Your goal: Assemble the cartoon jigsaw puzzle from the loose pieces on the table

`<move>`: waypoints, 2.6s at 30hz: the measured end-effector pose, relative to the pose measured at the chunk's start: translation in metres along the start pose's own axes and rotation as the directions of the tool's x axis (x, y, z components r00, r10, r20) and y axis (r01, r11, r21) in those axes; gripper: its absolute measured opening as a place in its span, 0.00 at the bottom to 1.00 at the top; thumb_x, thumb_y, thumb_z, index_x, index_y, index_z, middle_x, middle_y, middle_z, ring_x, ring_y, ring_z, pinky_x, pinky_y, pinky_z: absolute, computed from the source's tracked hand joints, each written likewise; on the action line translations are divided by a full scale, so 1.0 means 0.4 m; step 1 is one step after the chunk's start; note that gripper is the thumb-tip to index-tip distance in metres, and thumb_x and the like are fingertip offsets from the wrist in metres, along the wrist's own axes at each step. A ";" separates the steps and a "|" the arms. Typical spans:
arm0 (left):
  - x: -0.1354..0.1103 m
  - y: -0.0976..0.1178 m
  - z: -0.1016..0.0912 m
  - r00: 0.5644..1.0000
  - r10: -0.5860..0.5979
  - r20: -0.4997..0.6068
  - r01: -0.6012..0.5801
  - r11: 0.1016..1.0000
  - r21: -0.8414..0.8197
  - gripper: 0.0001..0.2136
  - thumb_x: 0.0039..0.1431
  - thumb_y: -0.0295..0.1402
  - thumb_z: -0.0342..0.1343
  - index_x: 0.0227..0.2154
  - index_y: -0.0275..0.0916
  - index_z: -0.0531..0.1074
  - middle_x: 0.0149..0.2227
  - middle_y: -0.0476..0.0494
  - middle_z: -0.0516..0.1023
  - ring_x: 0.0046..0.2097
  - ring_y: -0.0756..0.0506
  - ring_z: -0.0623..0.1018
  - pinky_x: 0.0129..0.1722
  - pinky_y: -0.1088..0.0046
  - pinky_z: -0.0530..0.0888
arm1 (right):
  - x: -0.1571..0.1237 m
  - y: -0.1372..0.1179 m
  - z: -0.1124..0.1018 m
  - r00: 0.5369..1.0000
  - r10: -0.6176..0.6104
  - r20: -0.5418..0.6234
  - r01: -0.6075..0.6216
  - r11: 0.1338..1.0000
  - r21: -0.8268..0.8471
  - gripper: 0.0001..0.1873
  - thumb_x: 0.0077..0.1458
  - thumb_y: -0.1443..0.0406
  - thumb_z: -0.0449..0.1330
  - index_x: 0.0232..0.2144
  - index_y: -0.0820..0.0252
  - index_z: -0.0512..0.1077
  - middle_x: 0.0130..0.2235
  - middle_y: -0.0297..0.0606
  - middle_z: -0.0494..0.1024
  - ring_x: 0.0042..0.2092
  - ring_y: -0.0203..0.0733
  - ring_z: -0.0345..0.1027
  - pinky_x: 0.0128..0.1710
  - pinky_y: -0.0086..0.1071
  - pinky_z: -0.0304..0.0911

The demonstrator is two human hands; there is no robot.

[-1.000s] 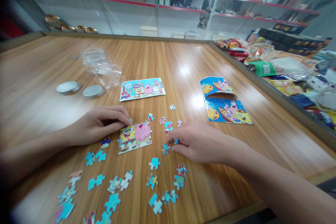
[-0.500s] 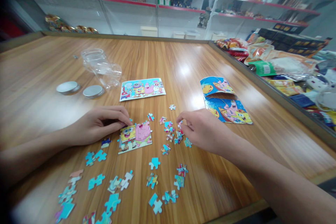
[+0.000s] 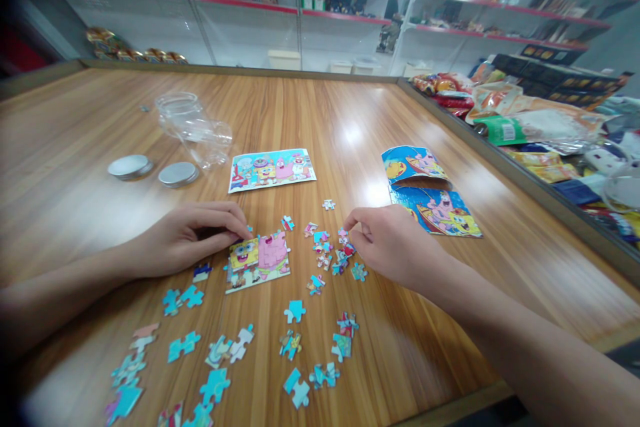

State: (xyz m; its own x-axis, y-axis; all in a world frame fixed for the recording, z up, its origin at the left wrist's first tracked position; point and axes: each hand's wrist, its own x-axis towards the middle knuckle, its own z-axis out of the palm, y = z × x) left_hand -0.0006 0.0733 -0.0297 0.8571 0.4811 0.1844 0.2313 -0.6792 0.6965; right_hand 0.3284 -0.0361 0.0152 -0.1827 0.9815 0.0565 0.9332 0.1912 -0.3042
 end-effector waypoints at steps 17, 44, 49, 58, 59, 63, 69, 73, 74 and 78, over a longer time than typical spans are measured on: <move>0.002 0.004 0.000 1.000 0.022 -0.007 -0.022 1.000 0.009 0.09 0.66 0.26 0.52 0.42 0.40 0.77 0.40 0.46 0.75 0.40 0.50 0.76 0.41 0.76 0.73 | -0.006 -0.032 0.057 0.933 -0.359 0.010 0.357 0.930 0.088 0.11 0.61 0.66 0.60 0.46 0.59 0.76 0.47 0.46 0.72 0.51 0.48 0.65 0.53 0.43 0.63; 0.004 0.019 0.011 0.994 0.111 0.018 -0.112 0.992 0.058 0.09 0.65 0.25 0.53 0.43 0.39 0.78 0.44 0.43 0.72 0.43 0.49 0.75 0.43 0.74 0.73 | -0.004 -0.052 0.097 0.880 -0.471 -0.051 0.474 0.878 0.063 0.12 0.66 0.68 0.55 0.46 0.63 0.77 0.42 0.44 0.73 0.45 0.44 0.64 0.46 0.39 0.64; 0.004 0.017 0.013 0.995 0.099 0.019 -0.100 0.992 0.071 0.09 0.65 0.26 0.54 0.42 0.38 0.78 0.44 0.42 0.72 0.43 0.48 0.76 0.44 0.73 0.73 | -0.005 -0.057 0.108 0.891 -0.451 -0.048 0.454 0.887 0.082 0.10 0.66 0.65 0.56 0.43 0.63 0.77 0.39 0.42 0.73 0.42 0.44 0.66 0.44 0.39 0.64; 0.008 0.023 0.010 0.993 0.114 0.003 -0.114 0.990 0.083 0.09 0.65 0.26 0.54 0.42 0.38 0.79 0.43 0.41 0.73 0.42 0.48 0.76 0.44 0.72 0.74 | -0.003 -0.074 0.112 0.925 -0.374 -0.062 0.379 0.917 0.123 0.07 0.64 0.64 0.60 0.36 0.64 0.73 0.37 0.41 0.73 0.41 0.44 0.66 0.42 0.38 0.63; 0.008 0.023 0.009 0.993 0.115 0.001 -0.114 0.990 0.086 0.09 0.65 0.26 0.54 0.42 0.38 0.79 0.43 0.41 0.73 0.42 0.48 0.76 0.44 0.72 0.74 | -0.003 -0.074 0.112 0.927 -0.371 -0.057 0.375 0.918 0.130 0.07 0.63 0.64 0.60 0.36 0.63 0.73 0.37 0.41 0.73 0.41 0.44 0.66 0.42 0.38 0.63; 0.007 0.022 0.011 0.994 0.110 -0.005 -0.109 0.990 0.087 0.09 0.65 0.26 0.54 0.41 0.38 0.79 0.43 0.41 0.73 0.42 0.48 0.76 0.43 0.72 0.74 | -0.003 -0.073 0.114 0.929 -0.367 -0.042 0.368 0.914 0.171 0.06 0.63 0.64 0.61 0.36 0.63 0.72 0.37 0.40 0.74 0.41 0.44 0.67 0.42 0.38 0.63; 0.005 0.024 0.011 0.994 0.111 0.008 -0.112 0.991 0.080 0.09 0.64 0.26 0.55 0.42 0.39 0.79 0.44 0.41 0.73 0.43 0.47 0.76 0.44 0.72 0.74 | -0.001 -0.075 0.111 0.927 -0.375 -0.031 0.373 0.906 0.201 0.05 0.63 0.65 0.61 0.37 0.61 0.71 0.38 0.39 0.74 0.41 0.43 0.67 0.43 0.38 0.62; 0.004 0.029 0.010 0.991 0.130 0.027 -0.132 0.986 0.106 0.09 0.64 0.28 0.57 0.43 0.41 0.79 0.46 0.40 0.72 0.48 0.45 0.74 0.49 0.69 0.74 | -0.001 -0.072 0.103 0.929 -0.369 -0.018 0.366 0.913 0.181 0.05 0.63 0.65 0.61 0.36 0.61 0.72 0.37 0.39 0.73 0.41 0.43 0.66 0.43 0.37 0.62; 0.003 0.029 0.010 0.990 0.137 0.030 -0.139 0.984 0.113 0.09 0.64 0.28 0.57 0.44 0.42 0.79 0.47 0.40 0.72 0.49 0.45 0.74 0.50 0.68 0.74 | -0.001 -0.071 0.101 0.931 -0.365 -0.017 0.362 0.915 0.176 0.05 0.63 0.65 0.61 0.36 0.61 0.72 0.37 0.39 0.73 0.41 0.43 0.66 0.43 0.37 0.62; 0.002 0.029 0.010 0.988 0.145 0.049 -0.151 0.980 0.129 0.09 0.65 0.29 0.57 0.45 0.42 0.79 0.47 0.40 0.71 0.50 0.44 0.73 0.51 0.66 0.72 | 0.000 -0.065 0.099 0.931 -0.365 -0.006 0.360 0.917 0.169 0.05 0.63 0.65 0.60 0.36 0.61 0.72 0.37 0.39 0.73 0.41 0.42 0.66 0.42 0.37 0.61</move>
State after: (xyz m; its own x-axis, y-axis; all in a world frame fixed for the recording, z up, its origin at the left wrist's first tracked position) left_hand 0.0045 0.0637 -0.0244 0.9031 0.3495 0.2494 0.1573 -0.8098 0.5652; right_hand 0.2917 -0.0410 -0.0146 -0.5084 0.8443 0.1695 0.7382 0.5286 -0.4191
